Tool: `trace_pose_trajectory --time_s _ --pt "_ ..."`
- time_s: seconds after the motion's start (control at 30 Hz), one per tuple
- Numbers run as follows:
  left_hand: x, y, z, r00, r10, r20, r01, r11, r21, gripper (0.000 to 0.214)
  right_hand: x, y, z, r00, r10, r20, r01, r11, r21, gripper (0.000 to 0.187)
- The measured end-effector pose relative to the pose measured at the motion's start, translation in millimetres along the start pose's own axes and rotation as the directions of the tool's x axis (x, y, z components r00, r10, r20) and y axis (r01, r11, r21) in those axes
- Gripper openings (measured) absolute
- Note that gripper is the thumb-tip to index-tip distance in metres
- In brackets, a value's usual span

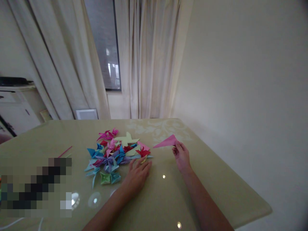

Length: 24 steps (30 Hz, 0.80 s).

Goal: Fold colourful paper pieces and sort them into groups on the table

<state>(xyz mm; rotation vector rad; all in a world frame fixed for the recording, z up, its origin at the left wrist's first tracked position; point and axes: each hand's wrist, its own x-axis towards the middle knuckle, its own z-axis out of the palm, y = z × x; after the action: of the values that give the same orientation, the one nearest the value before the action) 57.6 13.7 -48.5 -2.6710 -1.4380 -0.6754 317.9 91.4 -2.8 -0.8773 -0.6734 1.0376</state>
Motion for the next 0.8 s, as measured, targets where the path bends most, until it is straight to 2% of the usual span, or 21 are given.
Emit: trace_pose_trajectory --time_s 0.07,0.23,0.43,0.6,0.67,0.8 --pt "-3 1 -2.6 1.0 -0.001 -0.028 0.001 1.0 0.027 0.049 -3 3 2 1.0 -0.004 0.028 0.004 1.0 -0.01 0.048" --pt "-4 -9 -15.1 0.99 -0.107 -0.091 0.113 0.991 0.065 0.05 -5 5 5 0.997 -0.035 0.066 0.039 0.998 -0.052 0.045" --pt "2 -15 -24.9 0.982 -0.184 -0.042 0.186 0.981 0.061 0.037 -8 8 7 0.998 -0.003 0.059 0.007 0.998 -0.063 0.049" --pt "-4 -10 -28.6 0.98 -0.197 -0.038 0.197 0.98 0.01 0.04 -12 13 11 0.997 -0.005 0.081 0.012 0.996 -0.087 0.051" --pt "-6 -10 -29.4 0.979 -0.202 -0.036 0.201 0.979 -0.031 0.035 -9 16 8 0.998 -0.015 0.06 0.022 0.994 -0.106 0.053" --pt "-6 -10 -29.1 0.981 -0.19 -0.037 0.184 0.976 -0.115 0.025 6 21 -6 0.995 -0.073 -0.062 0.057 0.973 -0.225 0.057"
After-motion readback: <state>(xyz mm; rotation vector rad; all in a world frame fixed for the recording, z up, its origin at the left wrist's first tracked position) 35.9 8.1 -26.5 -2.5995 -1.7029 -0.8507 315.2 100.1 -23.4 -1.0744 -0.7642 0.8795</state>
